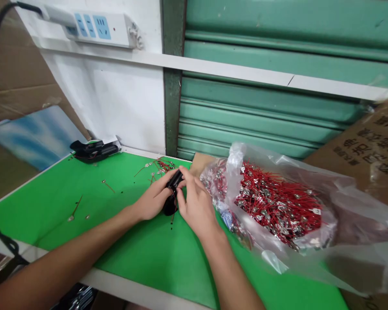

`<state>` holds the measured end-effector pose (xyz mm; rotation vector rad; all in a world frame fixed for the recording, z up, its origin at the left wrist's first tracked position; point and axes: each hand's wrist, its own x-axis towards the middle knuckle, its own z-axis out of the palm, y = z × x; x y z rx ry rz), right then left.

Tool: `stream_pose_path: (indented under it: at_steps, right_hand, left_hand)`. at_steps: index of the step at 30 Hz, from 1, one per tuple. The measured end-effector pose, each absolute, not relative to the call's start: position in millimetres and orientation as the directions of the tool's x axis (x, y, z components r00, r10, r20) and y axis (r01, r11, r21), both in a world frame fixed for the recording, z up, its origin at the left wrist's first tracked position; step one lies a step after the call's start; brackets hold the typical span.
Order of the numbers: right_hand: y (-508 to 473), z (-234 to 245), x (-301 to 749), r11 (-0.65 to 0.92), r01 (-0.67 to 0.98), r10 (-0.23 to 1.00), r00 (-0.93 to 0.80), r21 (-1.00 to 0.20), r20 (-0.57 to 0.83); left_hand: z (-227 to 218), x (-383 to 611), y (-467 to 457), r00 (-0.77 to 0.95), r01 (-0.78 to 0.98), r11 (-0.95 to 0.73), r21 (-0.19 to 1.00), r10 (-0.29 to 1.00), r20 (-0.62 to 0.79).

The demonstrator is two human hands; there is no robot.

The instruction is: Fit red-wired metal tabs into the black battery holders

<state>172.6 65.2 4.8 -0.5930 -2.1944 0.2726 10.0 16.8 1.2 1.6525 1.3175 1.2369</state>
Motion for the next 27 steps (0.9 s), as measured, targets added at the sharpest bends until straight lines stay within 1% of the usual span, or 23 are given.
stream_pose_path:
  at_steps: [7,15,27]
  right_hand:
    - [65.2,3.8,172.9,0.835,0.304,0.548,-0.534,-0.458,0.644]
    - [63.6,1.7,169.5,0.836,0.341,0.549,-0.511,-0.430,0.662]
    - [65.2,-4.3,165.6,0.847,0.374,0.528,-0.508,-0.378,0.680]
  left_hand:
    - [1.3,10.1,16.7,0.019,0.291,-0.222,0.930,0.974,0.227]
    - [-1.1,12.6,16.6,0.001,0.291,-0.217,0.932,0.974,0.226]
    - [-2.5,15.7,15.9,-0.040,0.284,-0.169,0.944,0.981,0.188]
